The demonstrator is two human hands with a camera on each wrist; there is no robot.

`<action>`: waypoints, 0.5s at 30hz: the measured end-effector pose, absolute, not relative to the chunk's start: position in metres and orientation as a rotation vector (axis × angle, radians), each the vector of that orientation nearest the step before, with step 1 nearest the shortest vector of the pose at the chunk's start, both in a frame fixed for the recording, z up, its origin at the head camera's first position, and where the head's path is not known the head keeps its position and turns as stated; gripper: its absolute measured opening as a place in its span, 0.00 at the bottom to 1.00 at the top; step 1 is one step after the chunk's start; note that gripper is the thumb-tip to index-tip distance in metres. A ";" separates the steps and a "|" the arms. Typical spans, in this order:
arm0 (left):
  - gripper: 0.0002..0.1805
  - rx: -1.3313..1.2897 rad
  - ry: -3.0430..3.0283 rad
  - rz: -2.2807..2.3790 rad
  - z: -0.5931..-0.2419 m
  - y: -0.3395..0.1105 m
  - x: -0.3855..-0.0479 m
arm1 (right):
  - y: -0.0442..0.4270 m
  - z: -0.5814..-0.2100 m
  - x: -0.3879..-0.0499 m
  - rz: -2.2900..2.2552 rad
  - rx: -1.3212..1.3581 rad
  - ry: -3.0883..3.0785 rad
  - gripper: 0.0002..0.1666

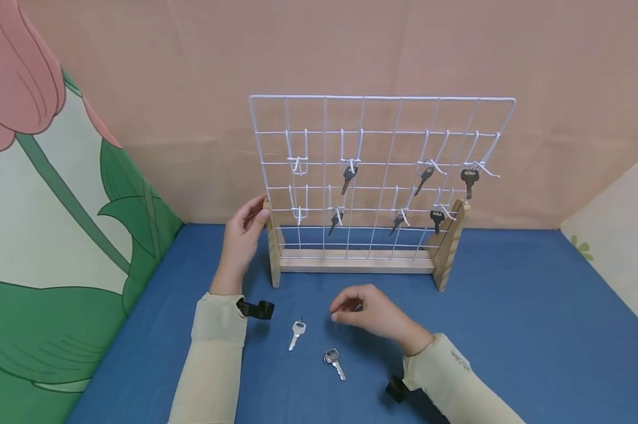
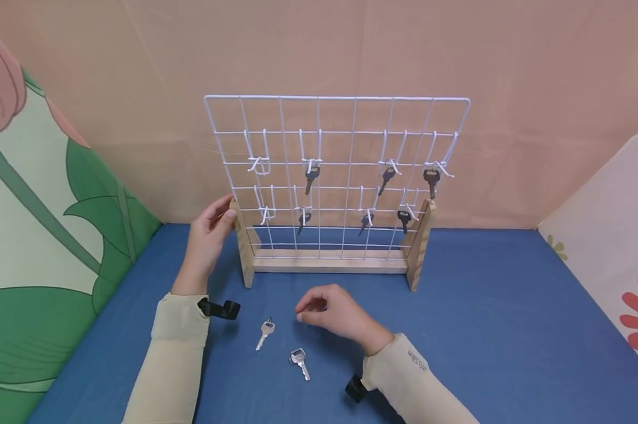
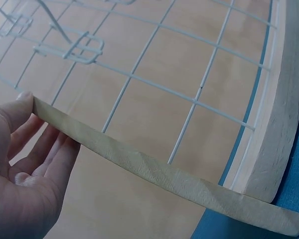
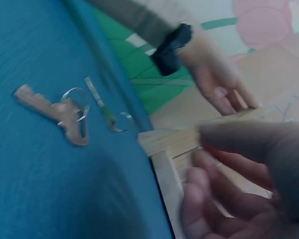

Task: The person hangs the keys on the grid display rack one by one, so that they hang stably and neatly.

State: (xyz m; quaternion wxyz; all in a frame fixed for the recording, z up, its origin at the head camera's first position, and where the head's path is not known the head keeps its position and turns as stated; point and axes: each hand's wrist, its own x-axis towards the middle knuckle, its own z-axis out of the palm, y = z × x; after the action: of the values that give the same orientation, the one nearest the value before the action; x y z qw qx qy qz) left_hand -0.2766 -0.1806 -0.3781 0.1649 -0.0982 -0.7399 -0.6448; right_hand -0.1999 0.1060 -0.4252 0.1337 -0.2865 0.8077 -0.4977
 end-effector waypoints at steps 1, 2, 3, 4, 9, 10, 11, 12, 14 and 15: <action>0.25 -0.279 -2.109 -1.836 -0.378 -0.181 -0.277 | 0.105 -0.427 -0.199 -1.383 -0.873 2.331 0.05; 0.25 -0.278 -2.111 -1.831 -0.378 -0.181 -0.276 | 0.103 -0.428 -0.197 -1.328 -0.910 2.316 0.05; 0.25 -0.278 -2.111 -1.829 -0.379 -0.181 -0.276 | 0.102 -0.430 -0.196 -1.279 -0.940 2.299 0.06; 0.25 -0.277 -2.112 -1.827 -0.379 -0.181 -0.276 | 0.101 -0.431 -0.195 -1.235 -0.964 2.282 0.06; 0.26 -0.290 -2.111 -1.826 -0.378 -0.181 -0.276 | 0.095 -0.433 -0.188 -1.075 -1.008 2.216 0.11; 0.26 -0.291 -2.112 -1.828 -0.378 -0.181 -0.276 | 0.095 -0.433 -0.187 -1.050 -1.011 2.213 0.12; 0.26 -0.292 -2.111 -1.830 -0.378 -0.181 -0.277 | 0.094 -0.434 -0.186 -1.027 -1.020 2.214 0.13; 0.26 -0.292 -2.112 -1.832 -0.378 -0.181 -0.277 | 0.094 -0.434 -0.186 -1.006 -1.031 2.216 0.13; 0.25 -0.292 -2.110 -1.837 -0.378 -0.181 -0.277 | 0.093 -0.435 -0.184 -0.983 -1.063 2.222 0.11; 0.25 -0.291 -2.111 -1.838 -0.378 -0.181 -0.277 | 0.093 -0.436 -0.183 -0.979 -1.083 2.227 0.09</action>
State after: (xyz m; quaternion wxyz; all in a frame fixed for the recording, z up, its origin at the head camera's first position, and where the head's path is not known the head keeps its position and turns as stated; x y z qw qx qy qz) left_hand -0.2768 -0.1812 -0.3785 0.1629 -0.1022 -0.7401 -0.6444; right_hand -0.1833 0.0925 -0.4359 0.2373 -0.3950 0.8125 -0.3571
